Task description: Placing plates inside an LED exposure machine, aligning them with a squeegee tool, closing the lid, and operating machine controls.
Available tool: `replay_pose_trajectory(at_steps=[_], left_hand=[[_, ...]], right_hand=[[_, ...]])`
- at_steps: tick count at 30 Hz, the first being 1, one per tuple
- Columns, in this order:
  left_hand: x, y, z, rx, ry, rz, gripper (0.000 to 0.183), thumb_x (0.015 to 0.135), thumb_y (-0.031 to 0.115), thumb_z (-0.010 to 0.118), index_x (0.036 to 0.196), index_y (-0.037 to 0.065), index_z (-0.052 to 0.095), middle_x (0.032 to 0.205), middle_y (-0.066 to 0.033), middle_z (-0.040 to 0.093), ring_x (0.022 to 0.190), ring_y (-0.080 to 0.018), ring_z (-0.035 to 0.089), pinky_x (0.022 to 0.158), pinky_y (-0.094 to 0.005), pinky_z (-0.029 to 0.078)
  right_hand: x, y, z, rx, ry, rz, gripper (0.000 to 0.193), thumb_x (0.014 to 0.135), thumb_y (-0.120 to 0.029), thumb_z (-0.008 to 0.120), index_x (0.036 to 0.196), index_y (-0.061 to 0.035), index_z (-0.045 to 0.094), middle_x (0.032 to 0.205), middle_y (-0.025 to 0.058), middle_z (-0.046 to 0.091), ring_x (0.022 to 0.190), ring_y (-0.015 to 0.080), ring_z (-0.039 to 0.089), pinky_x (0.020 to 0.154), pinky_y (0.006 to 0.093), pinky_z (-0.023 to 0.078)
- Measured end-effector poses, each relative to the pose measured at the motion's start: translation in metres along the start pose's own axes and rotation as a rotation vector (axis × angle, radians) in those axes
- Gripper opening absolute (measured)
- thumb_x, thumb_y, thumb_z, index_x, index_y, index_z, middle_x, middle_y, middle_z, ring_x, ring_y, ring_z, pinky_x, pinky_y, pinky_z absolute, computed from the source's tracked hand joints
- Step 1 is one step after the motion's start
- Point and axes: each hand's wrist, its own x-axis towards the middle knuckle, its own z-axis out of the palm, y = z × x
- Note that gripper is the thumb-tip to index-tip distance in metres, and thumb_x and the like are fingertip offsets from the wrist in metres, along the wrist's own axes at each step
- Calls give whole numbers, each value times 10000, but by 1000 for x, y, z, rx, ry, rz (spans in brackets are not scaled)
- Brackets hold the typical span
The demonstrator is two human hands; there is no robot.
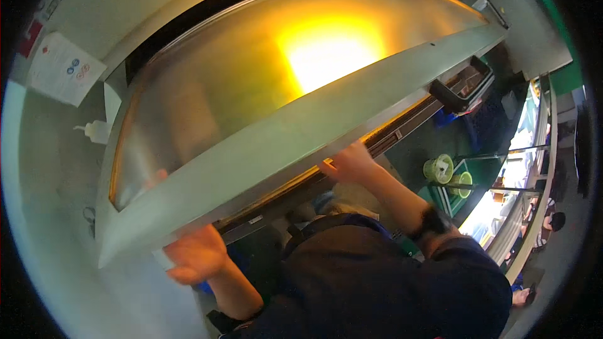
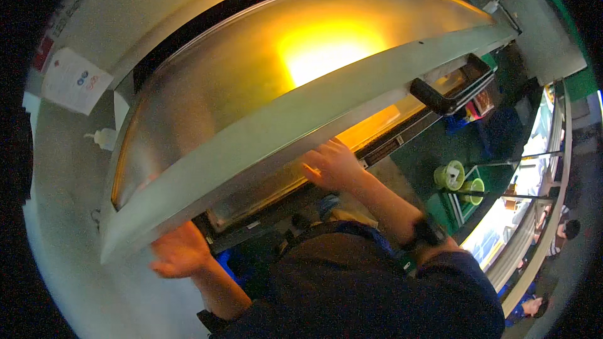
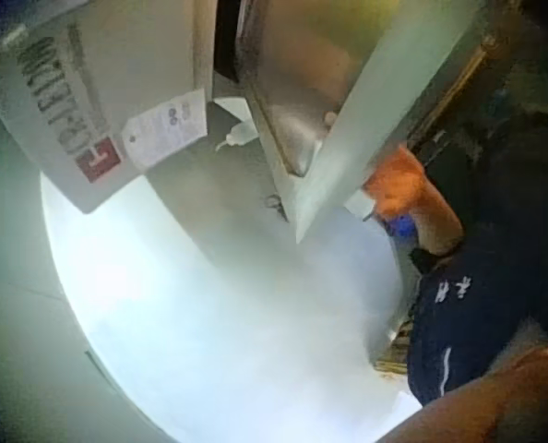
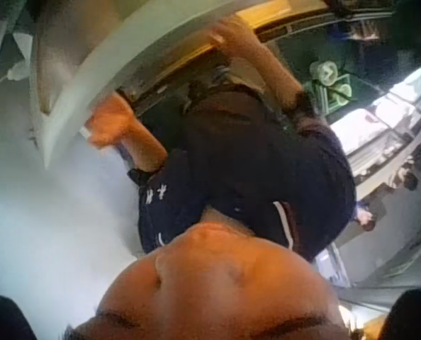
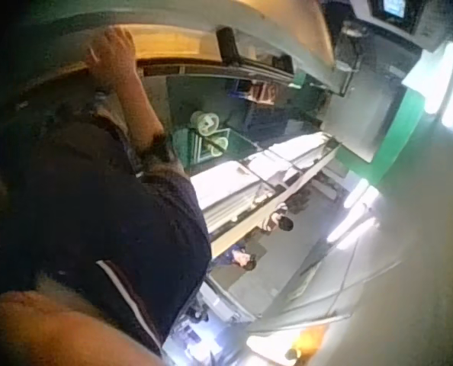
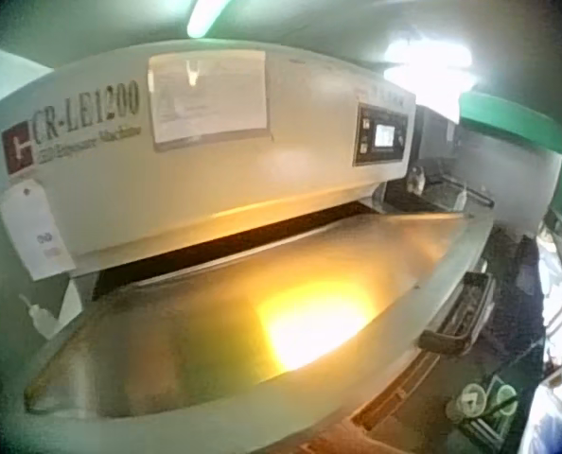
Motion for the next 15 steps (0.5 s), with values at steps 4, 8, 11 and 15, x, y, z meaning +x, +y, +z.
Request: replay_pose_trajectory(at_steps=[4, 8, 11, 15], left_hand=[[15, 13, -5, -339, -105, -14, 1015, 812, 692, 542, 1481, -19, 264, 1533, -242, 276, 1405, -408, 295, 1157, -559, 221], [51, 24, 48, 162, 729, 159, 983, 814, 668, 532, 1446, -53, 316, 1495, -264, 345, 1402, -399, 312, 1163, -551, 215], [79, 29, 69, 301, 768, 147, 1014, 827, 732, 456, 1470, -33, 285, 1538, -223, 287, 1420, -389, 267, 1162, -551, 208], [84, 24, 24, 6, 24, 45, 711, 856, 547, 580, 1313, 10, 494, 1375, -226, 500, 1281, -377, 470, 1072, -515, 366]], right_hand=[[15, 132, 126, -127, -293, 470, 301, 690, -292, 784, 923, -157, 649, 854, 50, 609, 828, 250, 601, 757, 433, 487], [40, 207, 139, -237, -220, 673, 348, 674, -327, 789, 940, -155, 645, 873, 53, 611, 844, 249, 596, 759, 435, 484], [40, 232, 135, -242, -163, 783, 384, 663, -353, 793, 954, -153, 642, 887, 55, 613, 856, 249, 592, 761, 437, 481], [34, 243, 142, -233, -17, 878, 432, 648, -388, 798, 971, -151, 638, 906, 58, 615, 872, 249, 588, 763, 440, 478]])
